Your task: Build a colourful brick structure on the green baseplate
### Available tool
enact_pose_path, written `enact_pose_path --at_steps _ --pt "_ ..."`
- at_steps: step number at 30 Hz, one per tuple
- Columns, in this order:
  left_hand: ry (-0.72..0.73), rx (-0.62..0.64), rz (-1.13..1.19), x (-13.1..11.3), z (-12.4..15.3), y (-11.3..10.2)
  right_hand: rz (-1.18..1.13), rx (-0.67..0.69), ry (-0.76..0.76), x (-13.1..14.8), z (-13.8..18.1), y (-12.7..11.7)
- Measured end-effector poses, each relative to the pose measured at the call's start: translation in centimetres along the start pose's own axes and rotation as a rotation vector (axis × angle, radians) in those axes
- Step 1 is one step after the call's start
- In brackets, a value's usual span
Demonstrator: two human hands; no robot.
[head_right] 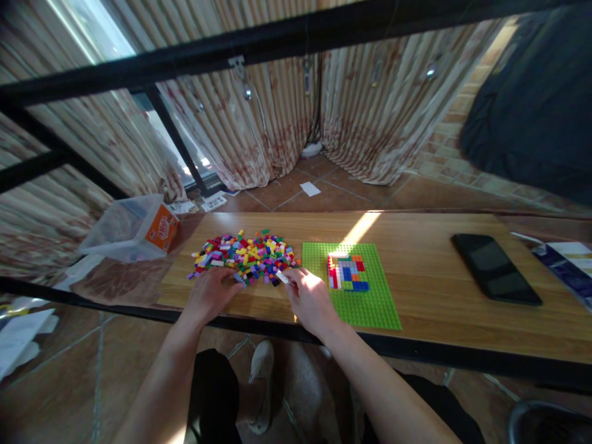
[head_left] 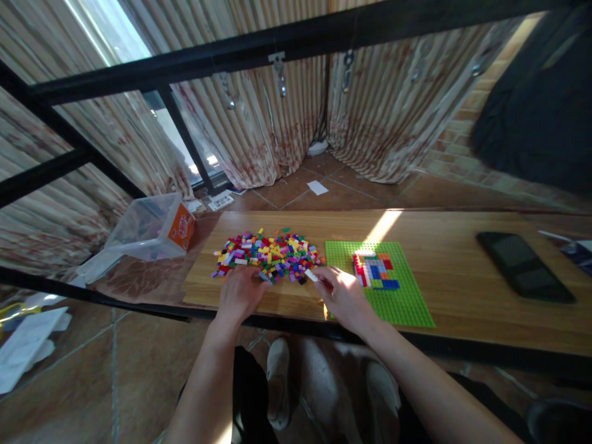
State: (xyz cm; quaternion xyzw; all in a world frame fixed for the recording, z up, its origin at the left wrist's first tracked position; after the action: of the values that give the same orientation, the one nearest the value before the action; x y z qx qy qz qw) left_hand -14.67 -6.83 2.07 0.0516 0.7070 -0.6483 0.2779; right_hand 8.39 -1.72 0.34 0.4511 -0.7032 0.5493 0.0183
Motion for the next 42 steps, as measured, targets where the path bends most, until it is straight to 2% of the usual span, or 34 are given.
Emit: enact_pose_path --at_steps 8,15,19,21,23,26,30,37,42 --pt "-0.119 0.049 0.084 -0.6 -0.8 -0.1 -0.127 -0.044 0.041 0.3 -0.1 -0.2" --pt "-0.122 0.024 0.170 -0.7 -1.6 0.5 -0.069 -0.025 0.122 0.0 -0.7 -2.2" --pt "-0.120 -0.034 0.185 -1.1 -1.9 0.1 0.006 -0.111 0.227 -2.4 -1.0 -4.5" --pt "-0.106 -0.079 0.203 -1.4 -2.0 -0.2 0.032 -0.176 0.311 -4.4 -1.0 -5.8" --pt "-0.077 -0.109 0.265 -1.9 -2.1 -0.2 0.079 -0.173 0.392 -6.6 -0.8 -7.1" --pt "-0.013 -0.118 0.354 -3.1 -2.0 0.2 0.122 -0.199 0.501 -9.5 -0.2 -8.7" --pt "0.063 -0.062 0.399 -5.8 -1.7 1.4 0.183 -0.191 0.534 -11.7 0.7 -9.6" --pt "0.187 0.029 0.518 -10.0 -1.3 4.6 0.298 -0.156 0.477 -12.7 0.8 -9.3" --pt "0.200 0.127 0.521 -12.0 -1.2 5.9 0.310 -0.136 0.475 -12.6 0.6 -9.3"
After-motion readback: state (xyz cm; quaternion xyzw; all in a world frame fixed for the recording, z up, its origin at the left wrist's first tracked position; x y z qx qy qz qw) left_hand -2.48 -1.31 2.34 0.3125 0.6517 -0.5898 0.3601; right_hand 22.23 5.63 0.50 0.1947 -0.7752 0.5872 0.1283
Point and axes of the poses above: each hand's wrist, its own z-axis away from the middle knuckle, its own y-axis out of the palm, x = y × z, the point moved 2 cm from there along -z, towards the middle knuckle, and after that the axes turned 13 degrees about z, right-handed, at the moved point
